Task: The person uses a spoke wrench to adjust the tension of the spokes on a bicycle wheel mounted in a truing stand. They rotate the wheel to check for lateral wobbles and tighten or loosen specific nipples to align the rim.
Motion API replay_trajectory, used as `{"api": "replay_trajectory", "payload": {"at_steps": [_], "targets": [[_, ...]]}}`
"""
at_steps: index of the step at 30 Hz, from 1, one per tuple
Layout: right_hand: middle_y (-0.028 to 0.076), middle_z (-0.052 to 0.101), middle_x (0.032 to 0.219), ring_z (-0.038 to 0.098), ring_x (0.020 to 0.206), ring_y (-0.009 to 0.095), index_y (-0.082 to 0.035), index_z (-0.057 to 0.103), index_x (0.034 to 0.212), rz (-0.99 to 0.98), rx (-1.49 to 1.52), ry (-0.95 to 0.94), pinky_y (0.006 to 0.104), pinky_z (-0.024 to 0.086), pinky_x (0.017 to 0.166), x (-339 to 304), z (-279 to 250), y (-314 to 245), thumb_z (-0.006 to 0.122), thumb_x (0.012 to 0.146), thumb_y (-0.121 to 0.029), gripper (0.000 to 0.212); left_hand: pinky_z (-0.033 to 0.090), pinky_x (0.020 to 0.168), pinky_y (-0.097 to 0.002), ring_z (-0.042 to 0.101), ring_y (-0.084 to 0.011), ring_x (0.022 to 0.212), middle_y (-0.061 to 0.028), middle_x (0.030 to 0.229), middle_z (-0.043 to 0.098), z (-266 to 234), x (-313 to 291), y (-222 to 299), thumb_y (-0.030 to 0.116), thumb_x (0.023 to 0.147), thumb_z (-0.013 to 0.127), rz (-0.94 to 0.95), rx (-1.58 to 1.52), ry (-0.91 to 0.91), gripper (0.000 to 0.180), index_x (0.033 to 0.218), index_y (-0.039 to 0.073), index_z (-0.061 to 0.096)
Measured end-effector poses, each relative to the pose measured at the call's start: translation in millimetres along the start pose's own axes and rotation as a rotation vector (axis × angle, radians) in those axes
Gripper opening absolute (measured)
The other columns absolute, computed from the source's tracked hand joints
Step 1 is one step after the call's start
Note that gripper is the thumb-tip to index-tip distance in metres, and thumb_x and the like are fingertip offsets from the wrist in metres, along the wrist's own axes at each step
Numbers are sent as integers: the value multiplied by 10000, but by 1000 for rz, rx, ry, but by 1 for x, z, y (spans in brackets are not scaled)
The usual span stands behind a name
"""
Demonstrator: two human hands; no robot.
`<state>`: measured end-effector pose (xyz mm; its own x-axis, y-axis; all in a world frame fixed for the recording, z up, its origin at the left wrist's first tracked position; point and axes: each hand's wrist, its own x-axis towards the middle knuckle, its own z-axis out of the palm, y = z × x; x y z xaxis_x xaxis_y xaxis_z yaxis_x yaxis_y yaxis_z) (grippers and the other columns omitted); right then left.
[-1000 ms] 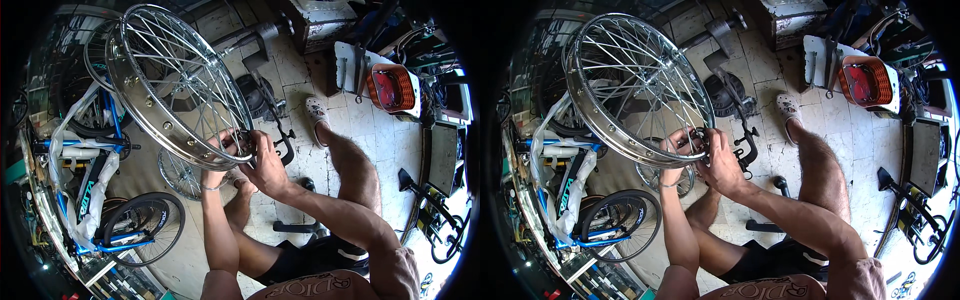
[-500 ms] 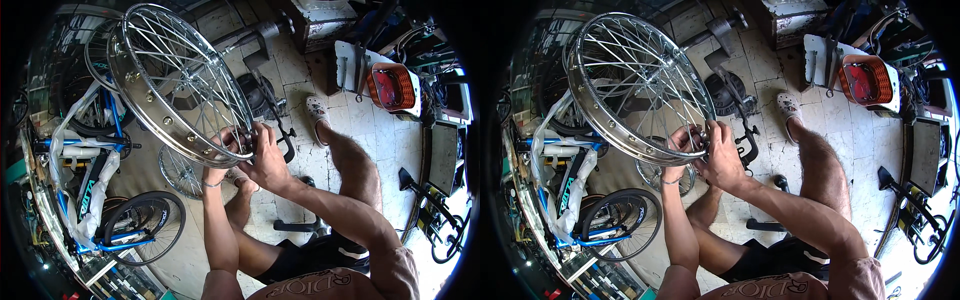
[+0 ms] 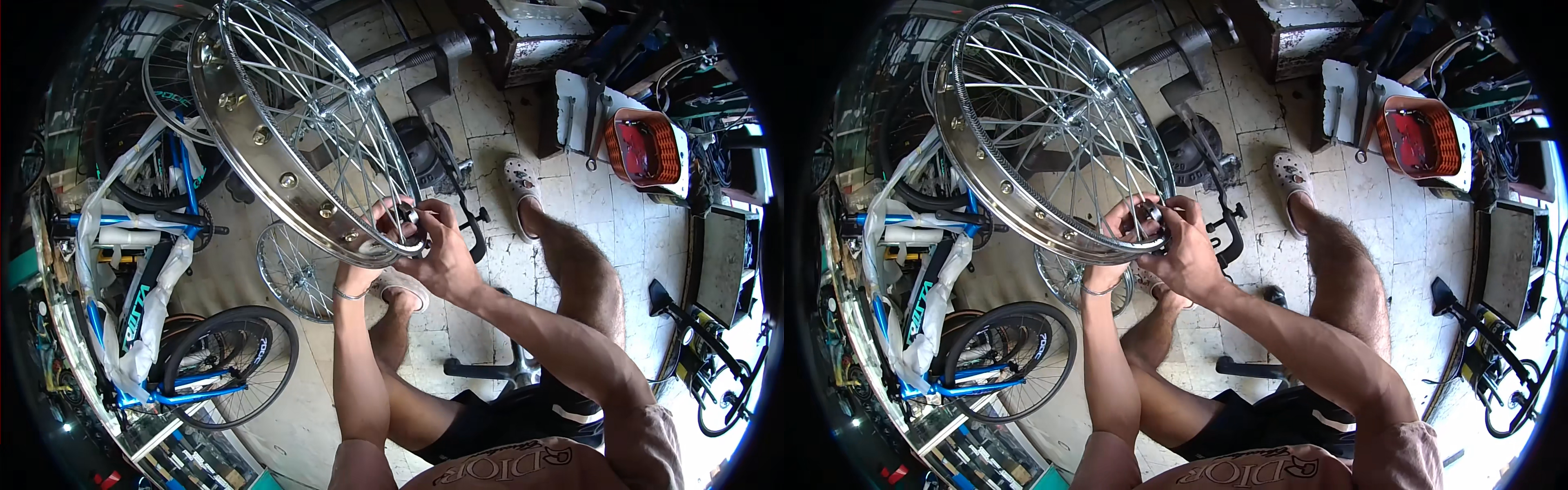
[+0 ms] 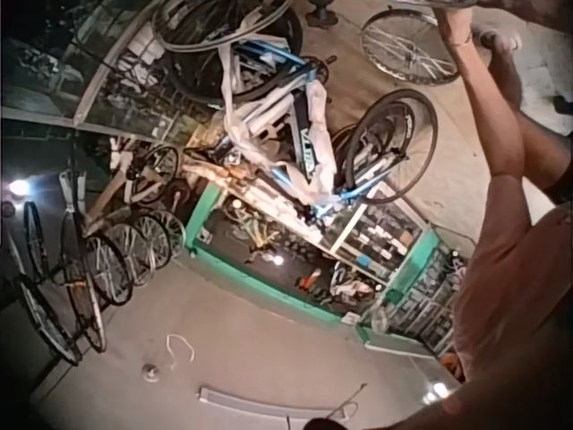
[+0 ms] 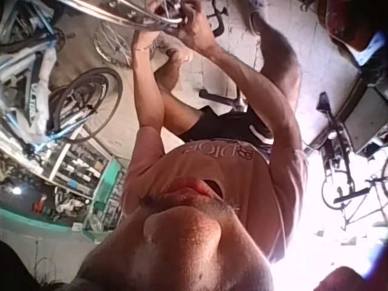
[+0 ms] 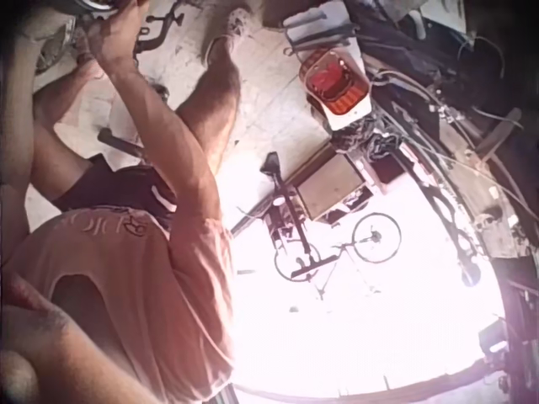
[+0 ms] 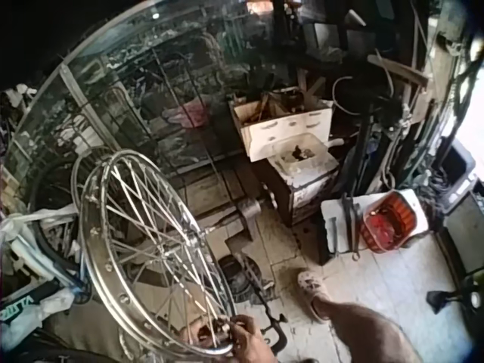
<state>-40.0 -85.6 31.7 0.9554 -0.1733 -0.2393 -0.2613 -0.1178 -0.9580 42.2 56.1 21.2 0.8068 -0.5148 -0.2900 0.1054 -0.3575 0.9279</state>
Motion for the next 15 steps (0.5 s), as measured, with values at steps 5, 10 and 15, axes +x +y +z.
{"api": "replay_trajectory", "payload": {"at_steps": [5, 10, 15], "targets": [[263, 396, 1308, 494, 1181, 440, 79, 365, 1323, -130, 57, 201, 426, 493, 982, -10, 8, 7, 740, 713, -77, 733, 524, 665, -227, 639, -93, 764, -67, 899, 700, 10, 10, 9, 185, 798, 826, -248, 3, 107, 366, 1045, -26, 657], [291, 365, 1362, 454, 1208, 465, 84, 321, 1389, -128, -69, 90, 434, 471, 997, -13, 7, 14, 745, 741, -114, 799, 543, 675, -224, 649, -92, 752, -73, 937, 710, -12, -6, 20, 118, 855, 760, -200, -219, 105, 316, 1111, -43, 669], [262, 395, 1334, 474, 1195, 435, 59, 505, 1269, -109, -104, 8, 467, 457, 999, -1, 0, 12, 790, 677, -192, 704, 530, 708, -235, 654, -124, 826, -61, 971, 680, -15, -10, -8, 124, 879, 726, -105, -383, 86, 322, 1159, -11, 642]]}}
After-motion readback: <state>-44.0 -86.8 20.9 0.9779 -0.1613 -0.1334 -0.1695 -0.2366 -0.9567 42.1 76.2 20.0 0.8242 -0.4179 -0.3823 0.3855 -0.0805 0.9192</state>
